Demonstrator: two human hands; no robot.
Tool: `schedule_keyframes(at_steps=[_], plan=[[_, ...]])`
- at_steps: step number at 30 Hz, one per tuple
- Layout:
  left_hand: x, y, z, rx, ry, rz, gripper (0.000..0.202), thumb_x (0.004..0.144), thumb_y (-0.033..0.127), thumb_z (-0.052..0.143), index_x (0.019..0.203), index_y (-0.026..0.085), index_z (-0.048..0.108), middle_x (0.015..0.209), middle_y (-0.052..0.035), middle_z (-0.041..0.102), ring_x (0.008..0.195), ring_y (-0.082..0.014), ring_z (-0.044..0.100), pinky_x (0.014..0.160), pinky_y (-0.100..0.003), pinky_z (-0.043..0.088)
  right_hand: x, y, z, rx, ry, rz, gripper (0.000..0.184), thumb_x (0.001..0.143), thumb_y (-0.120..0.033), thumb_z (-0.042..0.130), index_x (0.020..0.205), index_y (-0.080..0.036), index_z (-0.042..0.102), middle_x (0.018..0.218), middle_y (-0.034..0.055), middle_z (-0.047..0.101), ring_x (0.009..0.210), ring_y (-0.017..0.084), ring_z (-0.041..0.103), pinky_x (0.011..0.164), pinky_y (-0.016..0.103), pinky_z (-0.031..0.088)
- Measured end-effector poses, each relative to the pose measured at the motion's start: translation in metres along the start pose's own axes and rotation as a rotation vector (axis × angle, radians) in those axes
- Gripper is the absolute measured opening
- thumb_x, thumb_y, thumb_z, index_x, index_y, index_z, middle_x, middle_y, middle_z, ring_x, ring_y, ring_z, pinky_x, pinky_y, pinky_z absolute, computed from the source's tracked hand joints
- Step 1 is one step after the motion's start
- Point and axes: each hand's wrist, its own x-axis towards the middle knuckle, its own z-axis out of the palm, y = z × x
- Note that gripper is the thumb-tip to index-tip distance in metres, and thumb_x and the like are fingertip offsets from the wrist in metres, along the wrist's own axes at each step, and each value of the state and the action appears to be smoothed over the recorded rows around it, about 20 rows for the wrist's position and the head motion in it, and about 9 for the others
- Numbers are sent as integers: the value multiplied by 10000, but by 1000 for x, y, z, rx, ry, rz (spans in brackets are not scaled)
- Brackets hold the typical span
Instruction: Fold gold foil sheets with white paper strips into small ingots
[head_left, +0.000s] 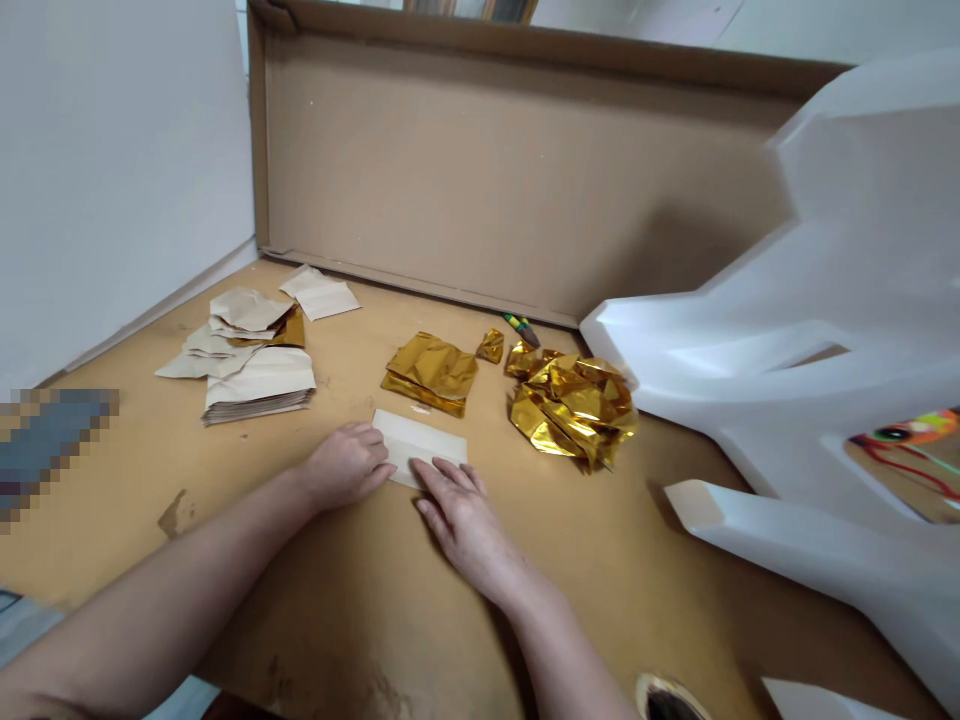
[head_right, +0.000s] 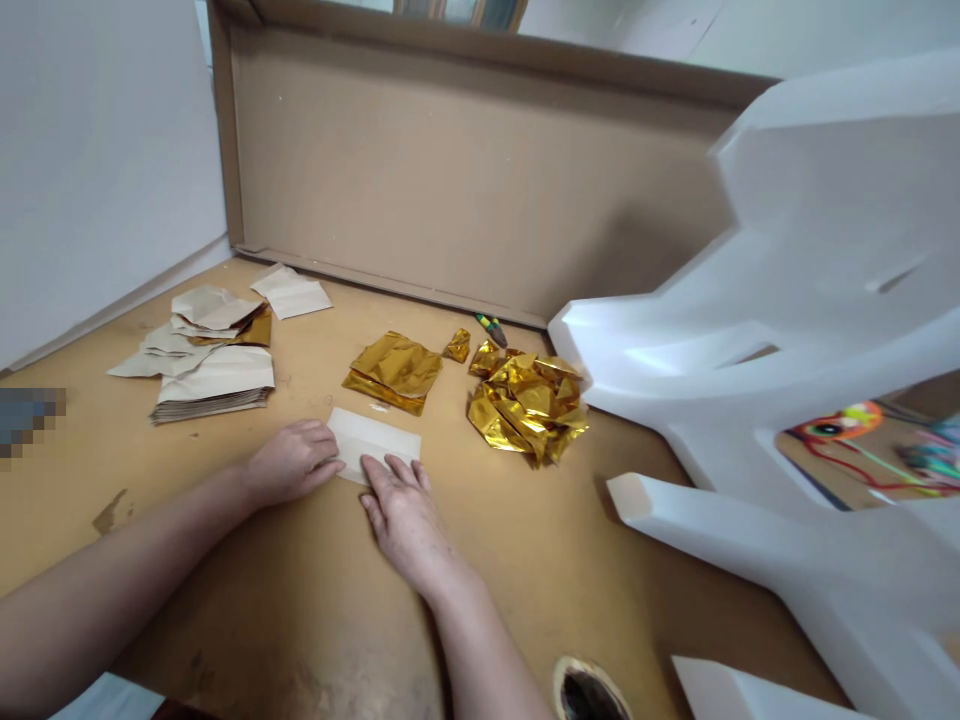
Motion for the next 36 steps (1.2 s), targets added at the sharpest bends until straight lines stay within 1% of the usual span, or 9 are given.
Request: schedule_keyframes(at_steps=[5,8,12,15,18,23,26,30,36], plan=[[8,14,6,-111,22,137,199,898,233,438,930,130,605,892,-81,630,864,-196,544,810,-309,440,1,2,2,9,17,2,449,885,-221,365,1320,-138,439,1218,151,592,1230,257,425,1015,498,318],[9,18,9,-155,20,148,211,897,220,440,1035,142,579,966,-75,632,895,-189,546,831,-307,434,1,1,0,-2,24,8,440,892,-214,348,1311,-125,447,1208,159,596,1204,250,456,1023,490,307],[8,16,10,-115,-12,128,197,899,228,434,876,140,609,877,-75,633,854,-191,552,810,-305,440,0,4,-9,-22,48,40,405,899,-213,333,1262,-152,500,1156,151,624,1117,223,530,1014,463,313],[8,14,9,-92,-14,141,224,902,220,425,791,146,605,825,-67,631,815,-186,556,786,-297,442,-1,10,-20,-45,19,97,363,900,-213,332,1169,-172,573,1096,127,655,1036,214,578,990,436,333],[7,10,7,-74,-8,133,240,901,205,419,766,144,608,799,-60,640,785,-178,561,766,-283,442,-4,16,-29,-68,-12,136,341,906,-216,328,1090,-190,614,1036,105,682,985,208,605,969,408,342],[2,-2,3,-98,22,89,283,905,201,403,713,156,605,741,-40,643,737,-158,571,726,-255,436,-6,19,-39,-57,-54,191,333,909,-210,333,1056,-175,630,1031,112,690,975,214,617,984,401,314],[-1,-8,3,-105,49,84,309,910,218,398,684,154,598,708,-36,638,691,-150,568,684,-247,430,-5,18,-40,-43,-70,207,335,913,-214,333,1060,-171,631,1054,113,684,976,214,618,997,403,296],[-2,-13,6,-97,88,93,316,916,233,395,693,153,604,715,-37,644,697,-154,573,677,-245,426,-4,19,-39,-36,-82,228,333,913,-208,337,1077,-169,624,1083,117,673,1017,222,602,1023,426,259],[-1,-17,11,-90,92,91,303,914,248,420,707,156,621,732,-42,649,717,-160,578,674,-247,428,-5,21,-40,-71,-53,230,290,893,-185,373,945,-208,658,947,85,712,913,204,635,1016,429,263]])
